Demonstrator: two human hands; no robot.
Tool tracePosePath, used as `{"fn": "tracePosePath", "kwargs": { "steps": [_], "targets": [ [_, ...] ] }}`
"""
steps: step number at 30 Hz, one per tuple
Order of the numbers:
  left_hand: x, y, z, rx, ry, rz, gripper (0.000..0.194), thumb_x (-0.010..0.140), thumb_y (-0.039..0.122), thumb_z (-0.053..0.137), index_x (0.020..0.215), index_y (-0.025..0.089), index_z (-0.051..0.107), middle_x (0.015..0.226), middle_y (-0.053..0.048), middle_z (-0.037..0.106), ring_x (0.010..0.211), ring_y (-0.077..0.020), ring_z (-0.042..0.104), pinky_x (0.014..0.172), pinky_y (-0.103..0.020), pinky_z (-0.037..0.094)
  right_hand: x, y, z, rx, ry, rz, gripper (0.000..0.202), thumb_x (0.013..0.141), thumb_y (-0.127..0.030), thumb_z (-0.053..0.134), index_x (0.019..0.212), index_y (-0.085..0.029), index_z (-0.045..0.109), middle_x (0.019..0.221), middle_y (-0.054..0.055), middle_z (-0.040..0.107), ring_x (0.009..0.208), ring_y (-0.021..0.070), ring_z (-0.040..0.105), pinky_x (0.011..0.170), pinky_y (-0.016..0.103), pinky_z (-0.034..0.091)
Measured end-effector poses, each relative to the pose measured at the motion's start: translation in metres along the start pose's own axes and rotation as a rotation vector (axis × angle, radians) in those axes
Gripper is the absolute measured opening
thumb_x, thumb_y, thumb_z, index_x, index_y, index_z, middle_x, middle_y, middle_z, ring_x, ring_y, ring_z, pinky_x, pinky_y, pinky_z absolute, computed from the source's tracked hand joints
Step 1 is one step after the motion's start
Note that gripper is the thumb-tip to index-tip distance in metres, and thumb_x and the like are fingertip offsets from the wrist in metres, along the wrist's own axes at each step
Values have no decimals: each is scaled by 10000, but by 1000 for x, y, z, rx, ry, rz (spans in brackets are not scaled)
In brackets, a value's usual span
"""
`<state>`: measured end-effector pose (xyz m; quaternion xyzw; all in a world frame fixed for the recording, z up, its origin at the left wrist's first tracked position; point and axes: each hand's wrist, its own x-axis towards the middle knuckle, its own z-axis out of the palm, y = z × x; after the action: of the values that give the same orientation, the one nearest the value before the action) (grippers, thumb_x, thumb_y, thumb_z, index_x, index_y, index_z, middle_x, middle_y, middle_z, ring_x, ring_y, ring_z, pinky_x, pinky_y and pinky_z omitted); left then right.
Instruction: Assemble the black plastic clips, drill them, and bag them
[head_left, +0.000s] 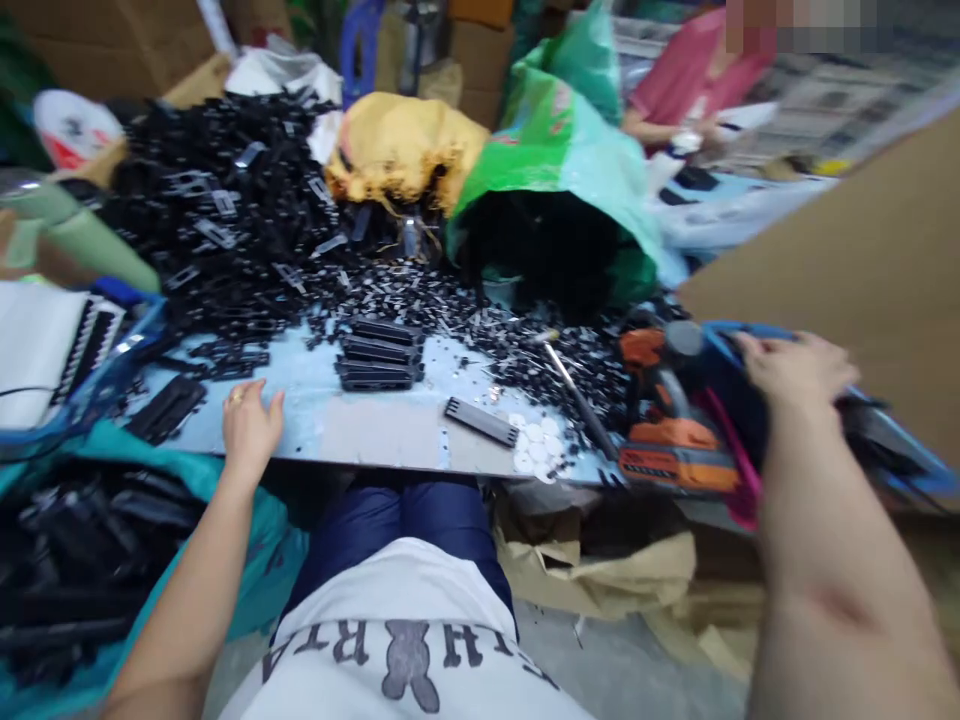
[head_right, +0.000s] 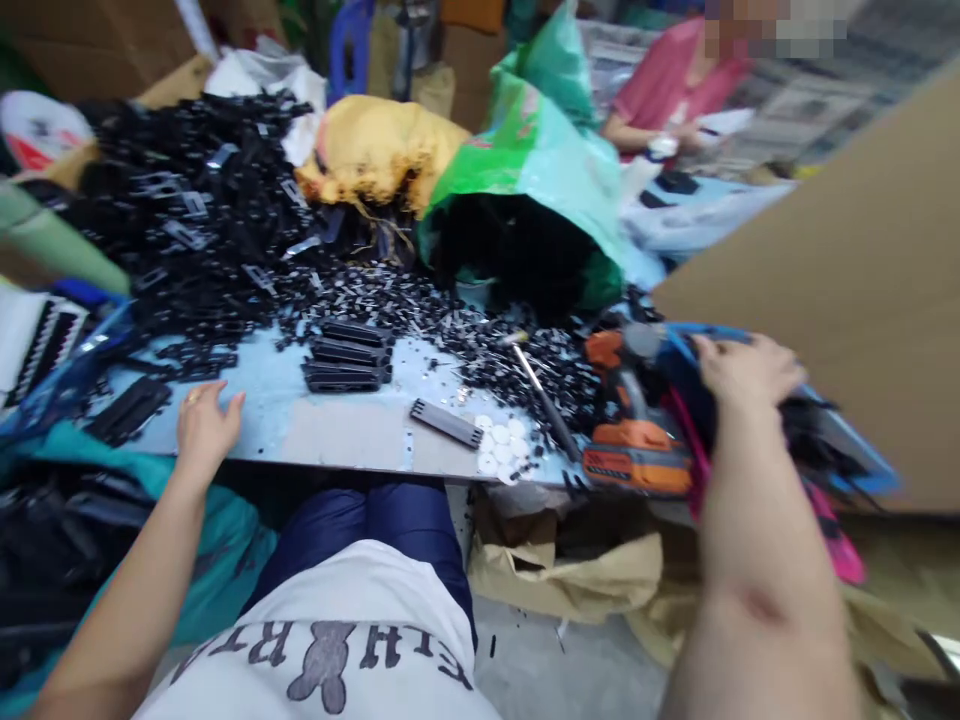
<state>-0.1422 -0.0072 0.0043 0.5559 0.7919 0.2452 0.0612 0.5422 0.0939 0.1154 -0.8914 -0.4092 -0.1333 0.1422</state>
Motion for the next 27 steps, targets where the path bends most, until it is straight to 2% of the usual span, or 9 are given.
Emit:
{"fn": "tracePosePath", "kwargs": {
  "steps": [2, 4, 9, 12, 14, 18, 20, 24, 27],
  "targets": [
    [18, -10, -4, 138, 66, -67, 426, 837, 277, 455, 1203, 69, 523, 1168, -210, 521, 1160, -333, 421, 972, -466, 339, -4, -14, 7, 121, 254, -86, 554, 603, -652, 619, 494, -108, 620, 1072, 286, 584, 1059, 365, 457, 638, 471, 218],
    [38, -17, -7, 239, 94, -109, 405, 832, 197, 404, 1199, 85, 533, 1171, -212, 514, 1145, -340, 413, 930, -465, 355, -19, -38, 8, 242, 406, -305, 490, 679, -628, 600, 610, -148, 667, 1064, 248, 605, 1066, 341, 471, 674, 492, 250],
    [81, -15, -6, 381, -25, -84, 346, 813, 121, 363, 1051, 129, 615, 1198, -220, 486, 1138, -365, 390, 849, -490, 371, -120, -121, -8, 442, 386, -878, 299, 811, -434, 570, 786, -159, 684, 1015, 173, 644, 988, 254, 558, 822, 425, 389],
    [83, 2, -5, 290, -93, -4, 288, 831, 180, 413, 1047, 118, 592, 1118, -203, 555, 1117, -340, 437, 885, -487, 356, -198, -169, -15, 653, 194, -1014, 211, 828, -356, 565, 845, -173, 668, 1018, 124, 648, 996, 232, 560, 874, 400, 416],
    [65, 26, -4, 91, -147, 112, 304, 856, 234, 420, 1106, 117, 550, 1057, -166, 603, 1034, -290, 519, 878, -426, 386, -246, -196, -17, 836, -35, -1018, 206, 847, -346, 538, 898, -184, 654, 994, 105, 652, 967, 216, 577, 871, 394, 438],
    [-2, 87, -2, -401, -485, 530, 265, 856, 291, 467, 1067, 167, 570, 1010, -74, 648, 906, -191, 600, 806, -286, 444, -314, -235, -13, 1085, -861, -952, 379, 861, -418, 502, 1171, -203, 541, 880, 51, 661, 693, 141, 619, 664, 293, 513],
    [-33, 107, -2, -537, -588, 559, 243, 854, 298, 485, 1042, 177, 580, 969, -53, 661, 860, -166, 614, 767, -258, 456, -329, -243, -8, 1152, -1158, -884, 377, 853, -451, 498, 1114, -189, 570, 754, 17, 649, 550, 108, 586, 555, 250, 498],
    [-59, 109, -6, -657, -672, 382, 231, 834, 339, 528, 947, 153, 606, 680, -3, 636, 594, -118, 590, 591, -219, 457, -336, -233, 0, 1328, -1293, -628, 360, 786, -492, 574, 891, -150, 615, 595, -5, 613, 471, 99, 564, 493, 228, 476],
    [-58, 100, -9, -760, -811, 384, 242, 829, 336, 529, 947, 146, 620, 568, 25, 588, 448, -82, 514, 478, -191, 414, -336, -215, -1, 1379, -1493, -595, 386, 721, -481, 653, 891, -137, 610, 590, 4, 629, 475, 106, 573, 488, 232, 480]
  ]
}}
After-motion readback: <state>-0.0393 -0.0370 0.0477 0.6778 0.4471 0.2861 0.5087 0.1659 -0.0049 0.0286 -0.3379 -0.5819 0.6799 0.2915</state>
